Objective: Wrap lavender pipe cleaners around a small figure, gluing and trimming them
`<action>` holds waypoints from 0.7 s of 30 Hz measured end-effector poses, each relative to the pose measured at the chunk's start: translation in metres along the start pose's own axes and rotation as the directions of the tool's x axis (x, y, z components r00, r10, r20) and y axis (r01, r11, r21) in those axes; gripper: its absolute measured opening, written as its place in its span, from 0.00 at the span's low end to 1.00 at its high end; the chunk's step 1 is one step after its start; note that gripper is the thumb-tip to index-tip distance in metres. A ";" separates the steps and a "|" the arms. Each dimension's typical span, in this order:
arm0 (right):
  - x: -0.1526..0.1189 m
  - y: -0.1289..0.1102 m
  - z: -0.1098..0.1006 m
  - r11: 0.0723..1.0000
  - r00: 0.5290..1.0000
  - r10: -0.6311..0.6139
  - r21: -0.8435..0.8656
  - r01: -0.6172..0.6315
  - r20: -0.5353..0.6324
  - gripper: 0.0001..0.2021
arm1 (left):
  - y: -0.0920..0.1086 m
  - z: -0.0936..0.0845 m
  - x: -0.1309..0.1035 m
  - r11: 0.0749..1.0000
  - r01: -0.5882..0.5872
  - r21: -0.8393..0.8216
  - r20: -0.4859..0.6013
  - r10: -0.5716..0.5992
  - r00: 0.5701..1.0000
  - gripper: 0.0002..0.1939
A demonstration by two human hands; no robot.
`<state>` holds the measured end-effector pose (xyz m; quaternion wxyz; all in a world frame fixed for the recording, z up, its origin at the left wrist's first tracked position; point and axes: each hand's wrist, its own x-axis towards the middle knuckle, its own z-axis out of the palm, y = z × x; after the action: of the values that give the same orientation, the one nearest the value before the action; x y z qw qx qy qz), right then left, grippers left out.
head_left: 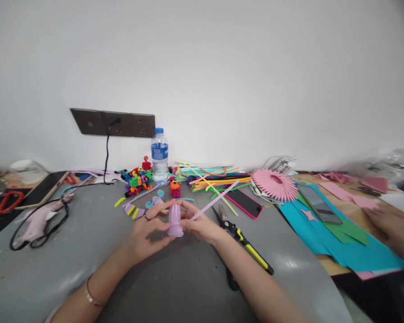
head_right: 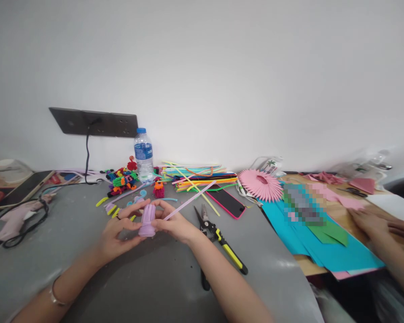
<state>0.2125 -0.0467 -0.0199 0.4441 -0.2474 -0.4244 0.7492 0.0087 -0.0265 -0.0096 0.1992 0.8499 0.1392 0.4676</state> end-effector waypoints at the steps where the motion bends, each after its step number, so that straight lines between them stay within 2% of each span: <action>1: 0.000 0.000 0.000 1.000 1.000 0.000 -0.004 0.000 0.002 0.29 | 0.000 0.000 0.000 1.000 0.001 0.002 0.005 -0.001 1.000 0.08; 21: 0.001 0.003 -0.001 1.000 1.000 -0.006 0.017 0.006 0.018 0.30 | -0.005 0.001 -0.004 1.000 -0.023 0.009 -0.004 0.023 1.000 0.09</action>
<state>0.2118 -0.0460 -0.0228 0.4444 -0.2356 -0.4230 0.7537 0.0075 -0.0243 -0.0151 0.1900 0.8513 0.1318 0.4709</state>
